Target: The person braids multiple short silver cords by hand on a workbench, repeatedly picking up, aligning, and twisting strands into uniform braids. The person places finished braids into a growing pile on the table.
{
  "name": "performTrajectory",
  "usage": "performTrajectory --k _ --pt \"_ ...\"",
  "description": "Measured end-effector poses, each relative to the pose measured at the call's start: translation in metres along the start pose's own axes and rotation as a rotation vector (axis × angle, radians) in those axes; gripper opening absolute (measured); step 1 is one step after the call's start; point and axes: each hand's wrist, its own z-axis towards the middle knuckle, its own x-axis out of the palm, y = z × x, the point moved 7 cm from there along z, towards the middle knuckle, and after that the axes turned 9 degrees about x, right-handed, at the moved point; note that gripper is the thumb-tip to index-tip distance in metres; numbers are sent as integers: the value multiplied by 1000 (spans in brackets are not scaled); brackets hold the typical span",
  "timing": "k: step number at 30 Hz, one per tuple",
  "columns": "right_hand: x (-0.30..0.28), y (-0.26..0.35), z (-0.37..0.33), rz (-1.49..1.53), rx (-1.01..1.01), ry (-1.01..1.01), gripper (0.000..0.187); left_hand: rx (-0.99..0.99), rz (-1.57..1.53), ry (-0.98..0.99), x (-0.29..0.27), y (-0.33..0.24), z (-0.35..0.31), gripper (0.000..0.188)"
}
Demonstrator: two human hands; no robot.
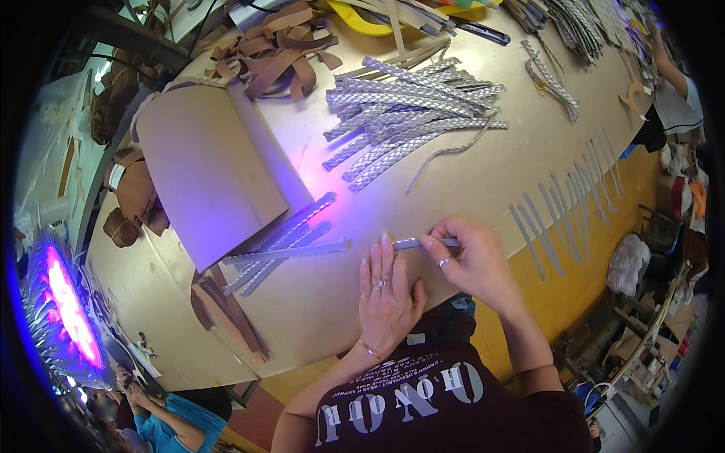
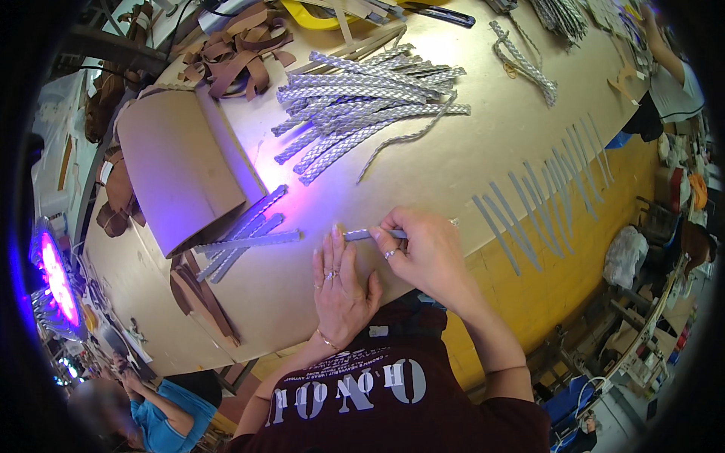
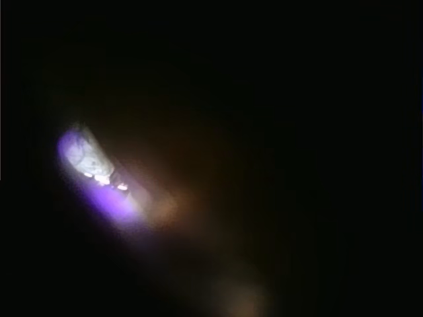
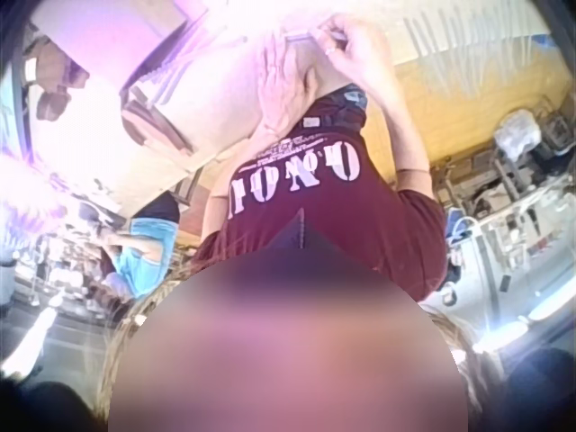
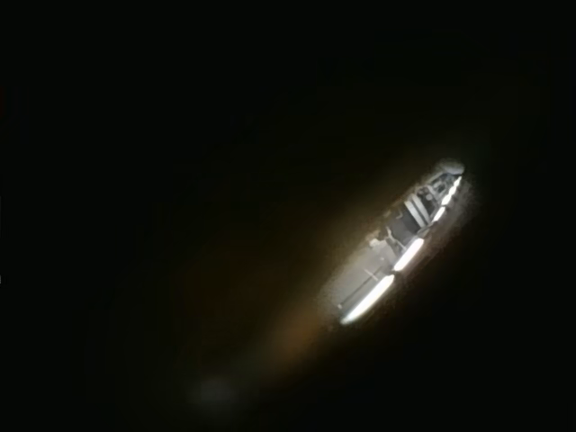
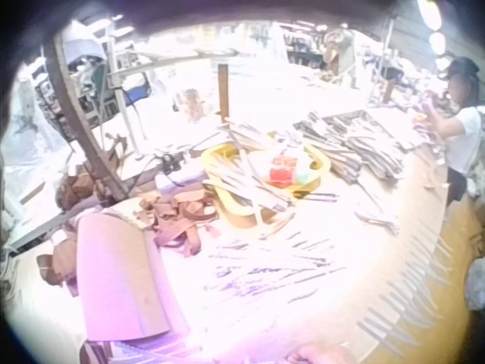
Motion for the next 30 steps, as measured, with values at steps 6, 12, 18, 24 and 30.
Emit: performTrajectory --k 6,12,18,24,30 --pt "2 5 -4 -60 -87 -88 21 -21 21 54 2 0 -1 65" --pt "2 7 -6 -80 -137 -124 20 -26 56 65 1 -1 0 65" --pt "4 9 -7 -110 -172 -146 19 -26 95 88 1 -2 1 62" --pt "7 10 -9 -177 -188 -184 19 21 300 25 -2 -14 10 50" --pt "-20 -9 -7 -151 -6 -111 24 53 401 75 0 -20 13 47"
